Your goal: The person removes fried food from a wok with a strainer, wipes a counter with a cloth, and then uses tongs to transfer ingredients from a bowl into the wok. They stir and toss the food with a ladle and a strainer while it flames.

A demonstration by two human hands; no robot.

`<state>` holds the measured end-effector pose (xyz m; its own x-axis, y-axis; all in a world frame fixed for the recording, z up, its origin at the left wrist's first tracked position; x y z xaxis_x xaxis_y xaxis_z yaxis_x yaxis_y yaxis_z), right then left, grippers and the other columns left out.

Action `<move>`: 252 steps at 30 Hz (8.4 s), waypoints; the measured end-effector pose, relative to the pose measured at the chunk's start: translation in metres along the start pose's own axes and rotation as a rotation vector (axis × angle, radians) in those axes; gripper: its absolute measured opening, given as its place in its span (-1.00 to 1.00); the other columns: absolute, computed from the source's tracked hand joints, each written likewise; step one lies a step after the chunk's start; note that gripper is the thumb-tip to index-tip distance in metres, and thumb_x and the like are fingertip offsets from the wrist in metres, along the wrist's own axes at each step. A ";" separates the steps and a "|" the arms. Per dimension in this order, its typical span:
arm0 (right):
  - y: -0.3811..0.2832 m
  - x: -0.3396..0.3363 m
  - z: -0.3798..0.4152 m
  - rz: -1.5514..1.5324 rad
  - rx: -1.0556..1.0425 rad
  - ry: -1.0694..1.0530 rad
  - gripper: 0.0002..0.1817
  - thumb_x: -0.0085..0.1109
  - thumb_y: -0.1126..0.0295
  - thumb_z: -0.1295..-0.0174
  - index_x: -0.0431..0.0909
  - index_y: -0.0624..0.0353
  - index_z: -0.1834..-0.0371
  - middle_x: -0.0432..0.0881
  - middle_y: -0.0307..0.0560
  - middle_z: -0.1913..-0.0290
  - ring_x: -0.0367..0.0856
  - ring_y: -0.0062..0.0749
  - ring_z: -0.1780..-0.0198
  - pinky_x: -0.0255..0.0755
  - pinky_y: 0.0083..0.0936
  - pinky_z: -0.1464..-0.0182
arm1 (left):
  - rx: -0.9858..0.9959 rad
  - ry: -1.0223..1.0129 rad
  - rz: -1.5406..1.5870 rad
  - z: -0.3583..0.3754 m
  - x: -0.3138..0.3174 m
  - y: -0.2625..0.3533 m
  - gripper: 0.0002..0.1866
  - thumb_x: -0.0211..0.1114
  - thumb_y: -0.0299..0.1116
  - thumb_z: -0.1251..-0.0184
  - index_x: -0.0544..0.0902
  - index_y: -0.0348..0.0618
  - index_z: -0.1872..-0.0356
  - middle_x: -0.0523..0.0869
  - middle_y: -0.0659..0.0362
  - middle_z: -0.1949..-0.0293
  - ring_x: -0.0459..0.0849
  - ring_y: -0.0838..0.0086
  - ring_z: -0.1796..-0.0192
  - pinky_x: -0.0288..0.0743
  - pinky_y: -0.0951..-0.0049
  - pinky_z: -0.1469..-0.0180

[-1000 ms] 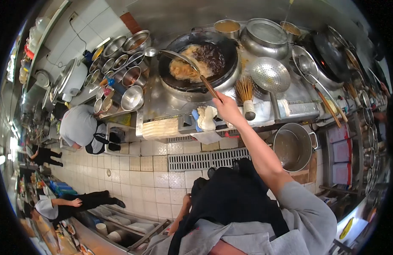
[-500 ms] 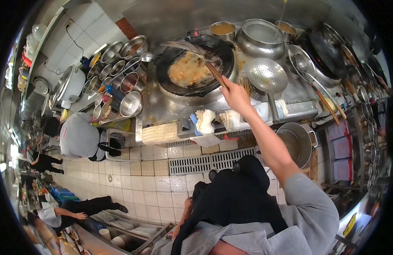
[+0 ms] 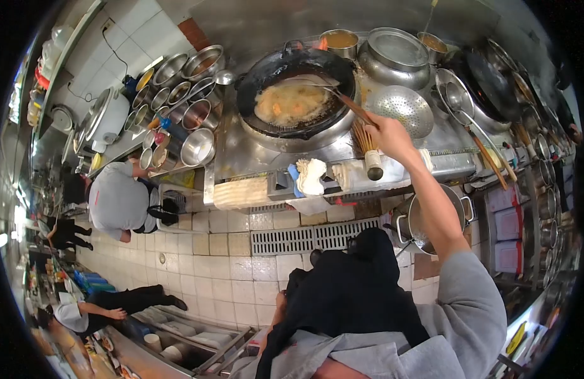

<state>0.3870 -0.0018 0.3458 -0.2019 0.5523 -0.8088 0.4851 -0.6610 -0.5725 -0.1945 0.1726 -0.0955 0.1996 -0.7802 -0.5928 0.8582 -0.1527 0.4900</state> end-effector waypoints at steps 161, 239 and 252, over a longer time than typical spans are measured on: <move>0.127 -0.042 0.191 -0.275 0.386 0.561 -0.45 0.05 0.48 -0.17 0.28 0.11 -0.29 0.37 -0.11 0.57 0.31 -0.62 0.49 0.30 -0.59 0.41 | 0.083 -0.234 0.321 -0.027 -0.005 0.064 -0.73 0.17 -0.48 -0.08 0.62 -0.28 0.17 0.69 -0.03 0.44 0.65 0.34 0.37 0.50 0.39 0.29; -0.193 0.155 0.411 -1.079 0.404 -1.293 -0.14 -0.42 -0.40 -0.19 0.35 0.19 -0.15 0.20 -0.32 0.71 0.08 -0.64 0.82 -0.03 -0.67 0.75 | -0.190 2.021 1.957 0.676 0.005 -0.388 -0.51 0.14 -0.07 -0.28 0.29 -0.27 0.01 0.41 0.02 0.20 0.48 0.35 0.23 0.55 0.45 0.27; -0.223 0.126 0.438 -0.533 -0.780 -0.779 -0.63 0.03 0.34 -0.31 0.38 0.32 -0.11 0.51 -0.18 0.42 0.44 -0.58 0.45 0.31 -0.66 0.45 | -0.419 2.385 1.226 0.714 -0.022 -0.282 -0.88 0.12 -0.59 -0.11 0.44 -0.36 0.30 0.60 0.06 0.42 0.62 0.39 0.49 0.53 0.52 0.50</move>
<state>-0.1196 -0.0075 0.3122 -0.8563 0.0319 -0.5154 0.5119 0.1840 -0.8391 -0.7787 -0.1997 0.2354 0.0012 0.9872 0.1592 0.0677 -0.1590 0.9850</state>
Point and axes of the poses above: each hand's wrist, its own z-axis away from the middle knuckle, its own x-axis out of the palm, y = z × x, the point moved 3 cm from there along -z, towards the middle knuckle
